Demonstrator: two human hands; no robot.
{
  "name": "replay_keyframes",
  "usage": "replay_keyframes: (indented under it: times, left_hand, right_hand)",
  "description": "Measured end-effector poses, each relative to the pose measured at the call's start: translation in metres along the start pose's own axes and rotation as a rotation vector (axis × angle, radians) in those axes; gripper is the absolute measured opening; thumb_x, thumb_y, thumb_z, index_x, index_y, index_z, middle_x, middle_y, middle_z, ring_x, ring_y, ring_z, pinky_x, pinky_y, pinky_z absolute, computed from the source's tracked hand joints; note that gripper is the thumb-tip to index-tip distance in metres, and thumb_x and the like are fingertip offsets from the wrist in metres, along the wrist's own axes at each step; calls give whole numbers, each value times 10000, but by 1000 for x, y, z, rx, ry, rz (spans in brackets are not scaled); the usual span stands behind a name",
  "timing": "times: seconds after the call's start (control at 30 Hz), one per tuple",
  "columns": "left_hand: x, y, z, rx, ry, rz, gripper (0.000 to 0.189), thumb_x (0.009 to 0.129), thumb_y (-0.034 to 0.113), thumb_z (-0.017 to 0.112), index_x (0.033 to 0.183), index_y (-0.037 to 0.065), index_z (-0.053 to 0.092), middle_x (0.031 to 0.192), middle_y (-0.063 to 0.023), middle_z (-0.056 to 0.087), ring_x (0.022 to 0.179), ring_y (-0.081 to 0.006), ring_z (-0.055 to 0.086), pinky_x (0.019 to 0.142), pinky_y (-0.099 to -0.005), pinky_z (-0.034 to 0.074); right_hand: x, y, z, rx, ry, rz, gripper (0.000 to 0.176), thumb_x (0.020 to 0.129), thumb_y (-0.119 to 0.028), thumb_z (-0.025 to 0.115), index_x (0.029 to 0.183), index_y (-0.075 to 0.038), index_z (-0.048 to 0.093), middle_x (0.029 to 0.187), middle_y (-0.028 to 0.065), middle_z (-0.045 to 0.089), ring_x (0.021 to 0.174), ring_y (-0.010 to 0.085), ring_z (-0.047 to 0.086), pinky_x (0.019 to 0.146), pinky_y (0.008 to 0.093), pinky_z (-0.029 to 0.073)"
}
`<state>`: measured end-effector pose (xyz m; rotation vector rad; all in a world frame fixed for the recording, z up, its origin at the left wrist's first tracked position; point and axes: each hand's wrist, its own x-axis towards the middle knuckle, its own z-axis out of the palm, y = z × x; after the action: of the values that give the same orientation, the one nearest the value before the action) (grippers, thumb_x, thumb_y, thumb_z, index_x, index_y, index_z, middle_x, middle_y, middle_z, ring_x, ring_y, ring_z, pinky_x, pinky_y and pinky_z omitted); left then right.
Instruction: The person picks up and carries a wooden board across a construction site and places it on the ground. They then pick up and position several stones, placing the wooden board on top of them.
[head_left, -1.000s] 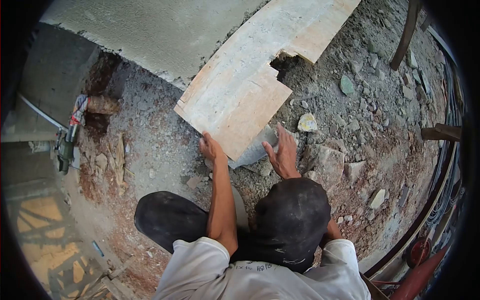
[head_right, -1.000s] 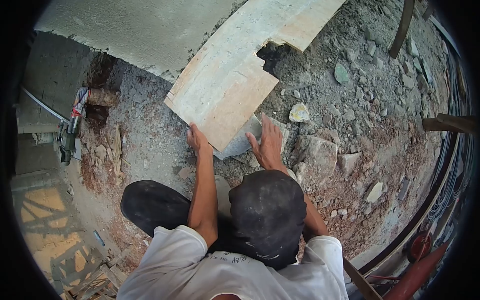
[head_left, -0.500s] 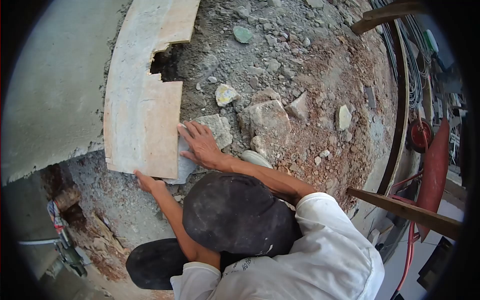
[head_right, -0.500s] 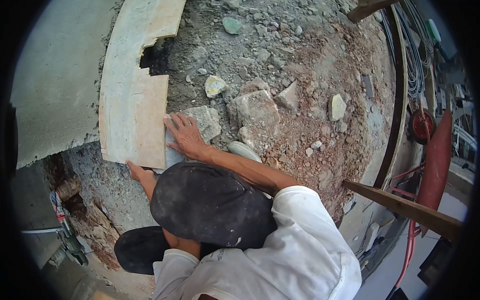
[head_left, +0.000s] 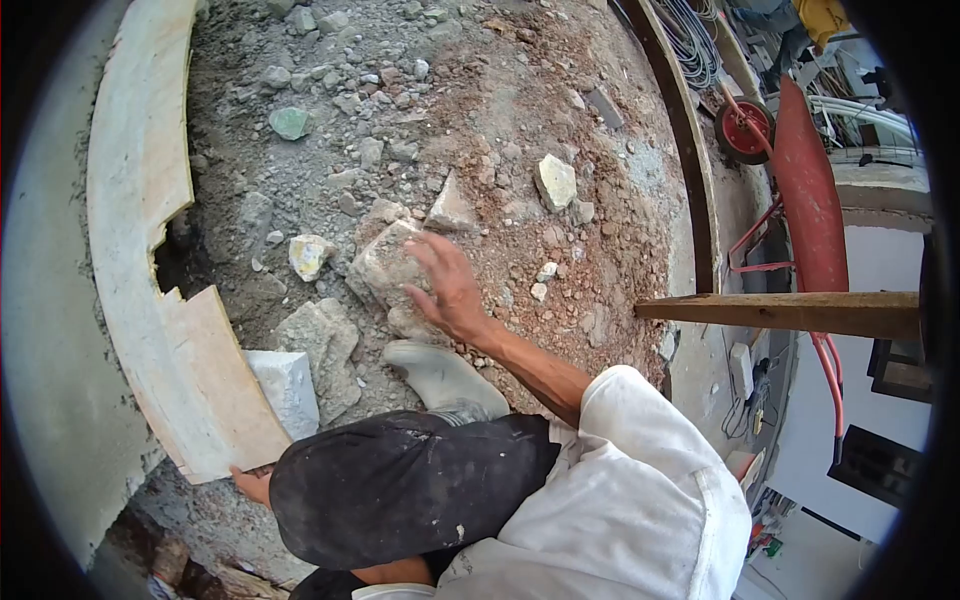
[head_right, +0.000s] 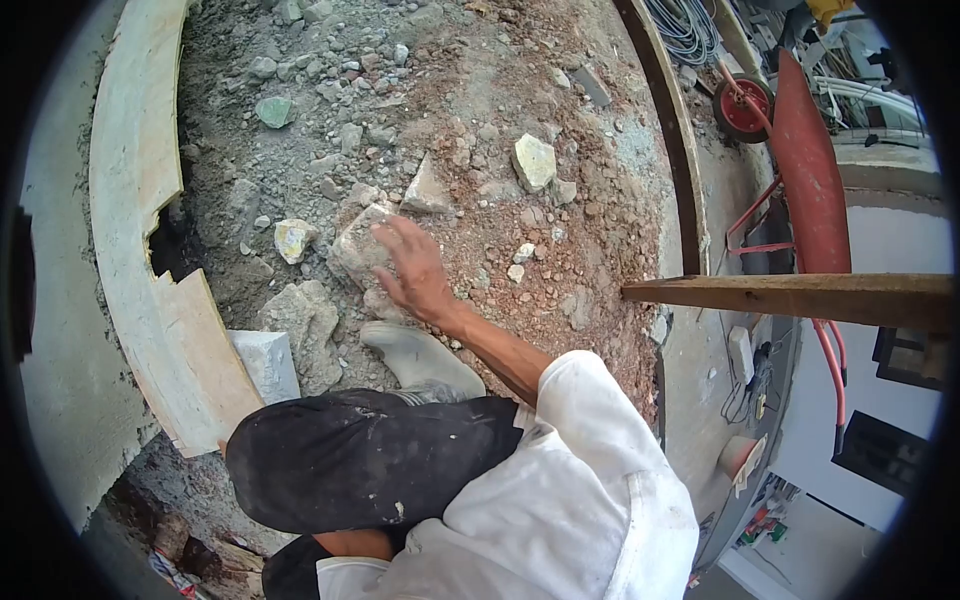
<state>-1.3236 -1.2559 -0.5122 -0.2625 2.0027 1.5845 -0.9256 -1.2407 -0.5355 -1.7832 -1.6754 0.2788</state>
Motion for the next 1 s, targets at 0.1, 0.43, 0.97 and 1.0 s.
replay_keyframes:
  times: [0.1, 0.43, 0.97, 1.0]
  left_hand:
    - [36, -7, 5, 31, -30, -9, 506, 860, 335, 521, 1134, -86, 455, 1084, -191, 546, 921, -297, 566, 742, -413, 467]
    - [52, -2, 2, -256, 64, -7, 291, 815, 96, 584, 1035, -81, 518, 1017, -178, 580, 872, -305, 603, 718, -428, 517]
    - [-1, 56, -8, -527, -80, 97, 250, 802, 50, 579, 1005, -79, 511, 1007, -180, 563, 863, -308, 596, 733, -444, 514]
    - [0, 59, -8, -564, -89, 91, 248, 800, 32, 582, 1009, -83, 512, 1012, -183, 565, 866, -310, 596, 735, -445, 514]
  right_hand:
    - [13, 114, -58, -415, 275, 378, 726, 779, -258, 644, 1343, -40, 241, 1339, 230, 297, 1227, 346, 316, 1039, 470, 239]
    - [16, 259, -93, -99, -18, 478, 695, 750, -394, 668, 1262, -1, 413, 1126, 244, 520, 1013, 333, 523, 854, 429, 421]
    - [36, -108, 28, 293, -644, -491, 701, 592, -271, 789, 1204, -113, 486, 1216, 173, 412, 1120, 337, 385, 938, 440, 339]
    - [34, -135, 40, 244, -683, -593, 693, 602, -260, 781, 1204, -106, 474, 1221, 188, 407, 1097, 357, 386, 923, 445, 329]
